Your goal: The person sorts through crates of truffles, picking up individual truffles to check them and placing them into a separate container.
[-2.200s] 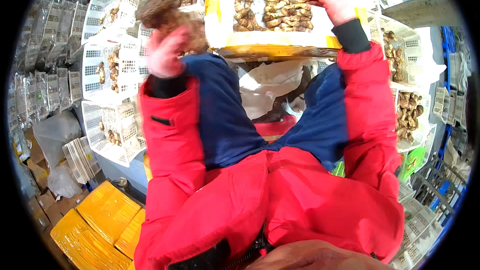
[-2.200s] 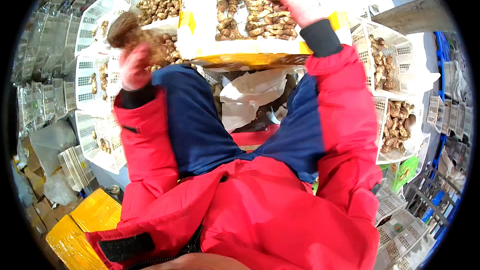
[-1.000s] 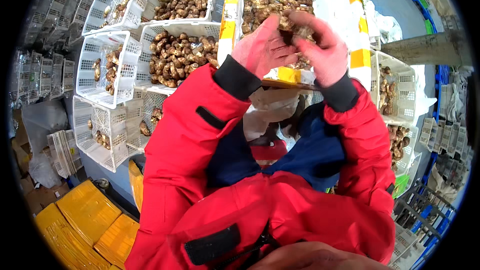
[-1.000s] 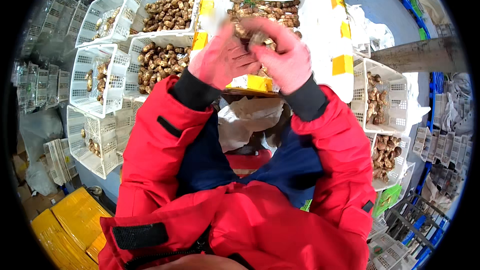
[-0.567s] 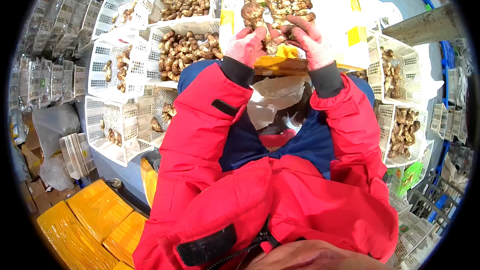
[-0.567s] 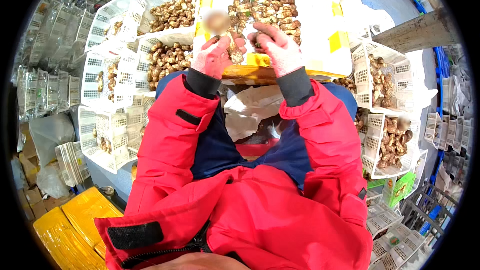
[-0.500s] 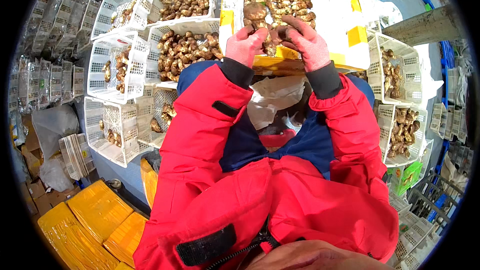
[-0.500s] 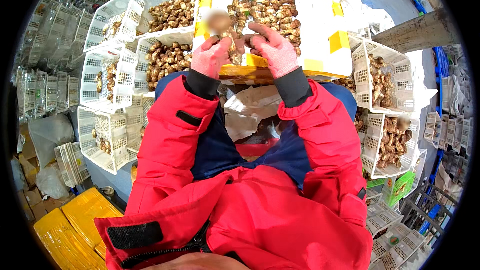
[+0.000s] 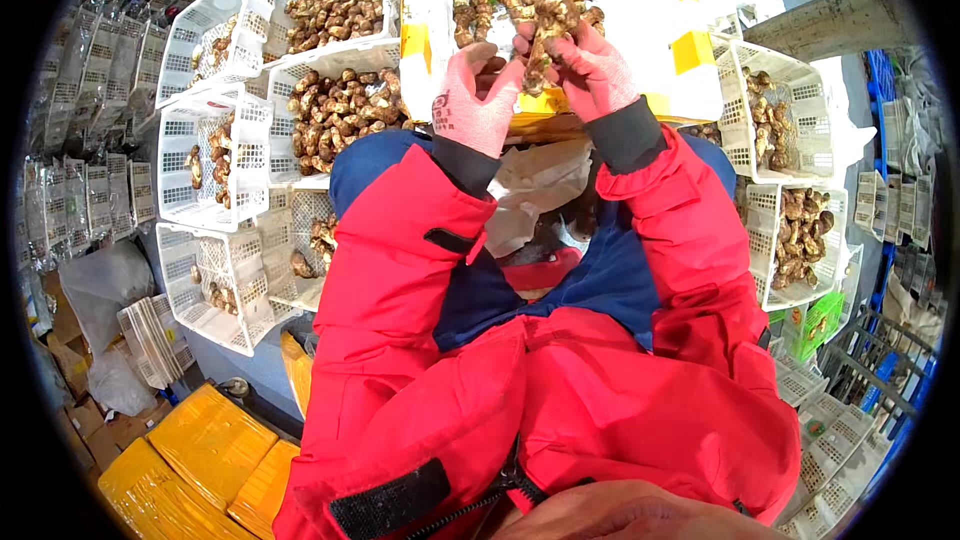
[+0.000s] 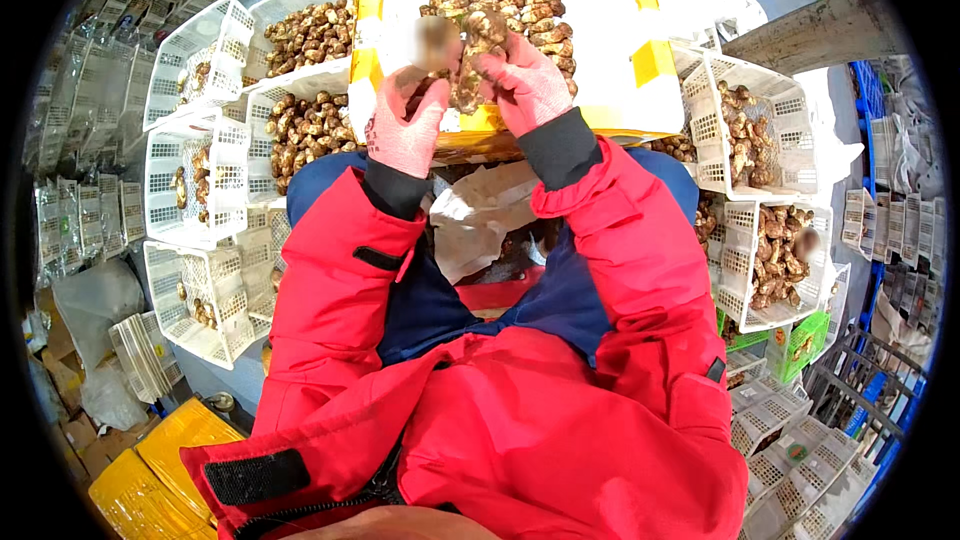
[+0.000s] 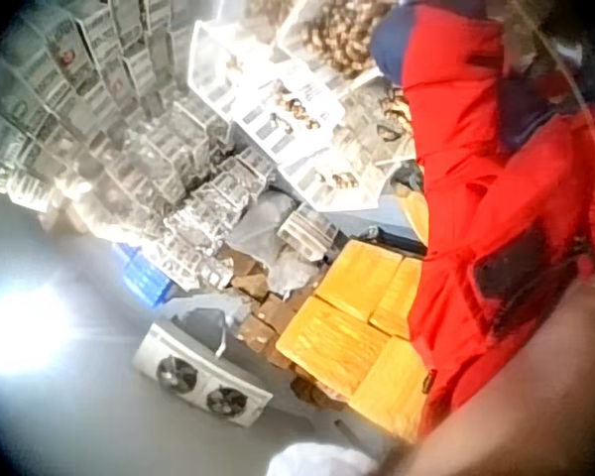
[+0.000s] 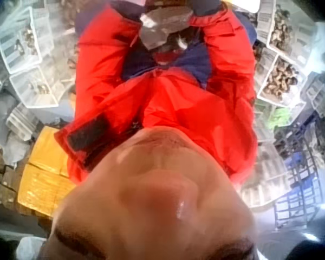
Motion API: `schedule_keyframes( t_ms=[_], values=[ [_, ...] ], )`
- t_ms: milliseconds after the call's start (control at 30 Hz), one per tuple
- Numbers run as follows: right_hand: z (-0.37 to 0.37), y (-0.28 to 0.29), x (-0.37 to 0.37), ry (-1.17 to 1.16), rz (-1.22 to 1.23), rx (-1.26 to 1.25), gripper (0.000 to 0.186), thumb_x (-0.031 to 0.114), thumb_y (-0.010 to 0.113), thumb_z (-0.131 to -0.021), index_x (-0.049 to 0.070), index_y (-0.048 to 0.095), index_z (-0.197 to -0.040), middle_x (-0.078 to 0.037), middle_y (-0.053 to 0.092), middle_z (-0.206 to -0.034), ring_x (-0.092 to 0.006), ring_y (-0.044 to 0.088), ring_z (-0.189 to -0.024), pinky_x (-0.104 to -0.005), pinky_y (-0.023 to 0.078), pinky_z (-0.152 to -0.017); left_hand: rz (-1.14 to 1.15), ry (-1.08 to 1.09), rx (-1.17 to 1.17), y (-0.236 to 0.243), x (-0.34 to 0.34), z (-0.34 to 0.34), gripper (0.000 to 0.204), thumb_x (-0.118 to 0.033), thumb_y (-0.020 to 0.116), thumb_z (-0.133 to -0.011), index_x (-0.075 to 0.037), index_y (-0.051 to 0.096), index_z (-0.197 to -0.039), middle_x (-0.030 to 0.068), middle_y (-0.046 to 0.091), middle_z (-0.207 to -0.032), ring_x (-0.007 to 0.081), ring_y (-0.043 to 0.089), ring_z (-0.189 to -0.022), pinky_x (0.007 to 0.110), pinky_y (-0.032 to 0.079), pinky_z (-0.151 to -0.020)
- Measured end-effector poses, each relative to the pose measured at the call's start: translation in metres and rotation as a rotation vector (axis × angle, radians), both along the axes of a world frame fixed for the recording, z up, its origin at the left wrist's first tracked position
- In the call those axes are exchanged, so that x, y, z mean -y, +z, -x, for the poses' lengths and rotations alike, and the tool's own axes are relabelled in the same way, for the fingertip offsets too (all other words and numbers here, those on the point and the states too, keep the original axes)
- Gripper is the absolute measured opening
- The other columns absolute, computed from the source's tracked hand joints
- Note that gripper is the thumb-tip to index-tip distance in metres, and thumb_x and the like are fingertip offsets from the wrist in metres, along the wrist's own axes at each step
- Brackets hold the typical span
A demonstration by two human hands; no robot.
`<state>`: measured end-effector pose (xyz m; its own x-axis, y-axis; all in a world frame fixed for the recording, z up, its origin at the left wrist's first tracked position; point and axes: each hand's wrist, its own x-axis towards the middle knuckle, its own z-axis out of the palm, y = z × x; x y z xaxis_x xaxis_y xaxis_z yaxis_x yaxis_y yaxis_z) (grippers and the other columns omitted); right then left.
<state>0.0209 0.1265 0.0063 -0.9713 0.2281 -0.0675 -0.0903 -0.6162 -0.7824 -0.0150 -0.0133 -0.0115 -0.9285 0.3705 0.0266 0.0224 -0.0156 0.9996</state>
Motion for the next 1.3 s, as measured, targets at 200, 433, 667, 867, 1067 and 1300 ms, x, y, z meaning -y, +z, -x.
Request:
schedule_keyframes(
  t_ms=[200,433,667,867,1067,1300],
  values=[
    [-0.003,0.000,-0.005,0.001,-0.040,-0.012,0.031,0.006,0.049,-0.082,0.003,0.043,-0.112,-0.008,0.055,-0.101,-0.0129,0.050,-0.078,-0.0209,0.038,-0.059,-0.134,-0.291,0.395,0.001,0.003,-0.005,0.035,-0.018,0.056,-0.081,0.001,0.044,-0.107,0.0089,0.055,-0.090,0.0131,0.056,-0.077,0.024,0.046,-0.063],
    [0.003,0.016,0.004,0.105,-0.008,-0.144,0.048,0.000,0.049,-0.079,0.004,0.035,-0.124,-0.007,0.054,-0.101,-0.0093,0.054,-0.085,-0.0152,0.039,-0.061,-0.202,-0.415,0.618,0.000,0.007,0.007,0.030,-0.022,0.052,-0.083,-0.001,0.047,-0.103,0.0092,0.060,-0.084,0.0155,0.059,-0.069,0.025,0.048,-0.058],
    [-0.013,0.020,-0.017,0.172,-0.162,-0.064,0.044,-0.001,0.044,-0.077,0.002,0.037,-0.121,-0.011,0.054,-0.107,-0.0192,0.055,-0.096,-0.0268,0.043,-0.082,-0.137,-0.538,0.570,0.010,0.001,-0.001,0.035,-0.025,0.054,-0.083,0.001,0.045,-0.104,0.0127,0.059,-0.084,0.0175,0.058,-0.068,0.026,0.048,-0.058],
    [-0.011,0.008,-0.028,0.121,-0.099,-0.208,0.048,0.001,0.049,-0.077,0.005,0.036,-0.123,-0.011,0.052,-0.111,-0.0193,0.055,-0.097,-0.0238,0.044,-0.074,-0.221,-0.562,0.594,-0.003,0.004,0.005,0.045,-0.028,0.052,-0.083,0.002,0.038,-0.113,0.0203,0.053,-0.102,0.0270,0.057,-0.085,0.033,0.047,-0.070],
    [-0.013,0.001,-0.021,0.106,-0.131,-0.184,0.048,0.005,0.050,-0.079,0.006,0.033,-0.124,-0.009,0.051,-0.113,-0.0167,0.053,-0.101,-0.0180,0.043,-0.066,-0.319,-0.498,0.648,0.011,-0.004,-0.007,0.031,-0.021,0.050,-0.084,0.000,0.043,-0.106,0.0151,0.054,-0.093,0.0217,0.055,-0.077,0.031,0.046,-0.065],
    [-0.013,0.011,-0.011,0.108,-0.056,-0.172,0.045,0.002,0.045,-0.080,0.006,0.033,-0.123,-0.009,0.051,-0.113,-0.0160,0.053,-0.100,-0.0168,0.041,-0.061,-0.172,-0.401,0.604,0.011,0.000,-0.004,0.025,-0.016,0.052,-0.083,0.003,0.047,-0.098,0.0113,0.056,-0.080,0.0139,0.049,-0.059,0.025,0.042,-0.054]
  ],
)
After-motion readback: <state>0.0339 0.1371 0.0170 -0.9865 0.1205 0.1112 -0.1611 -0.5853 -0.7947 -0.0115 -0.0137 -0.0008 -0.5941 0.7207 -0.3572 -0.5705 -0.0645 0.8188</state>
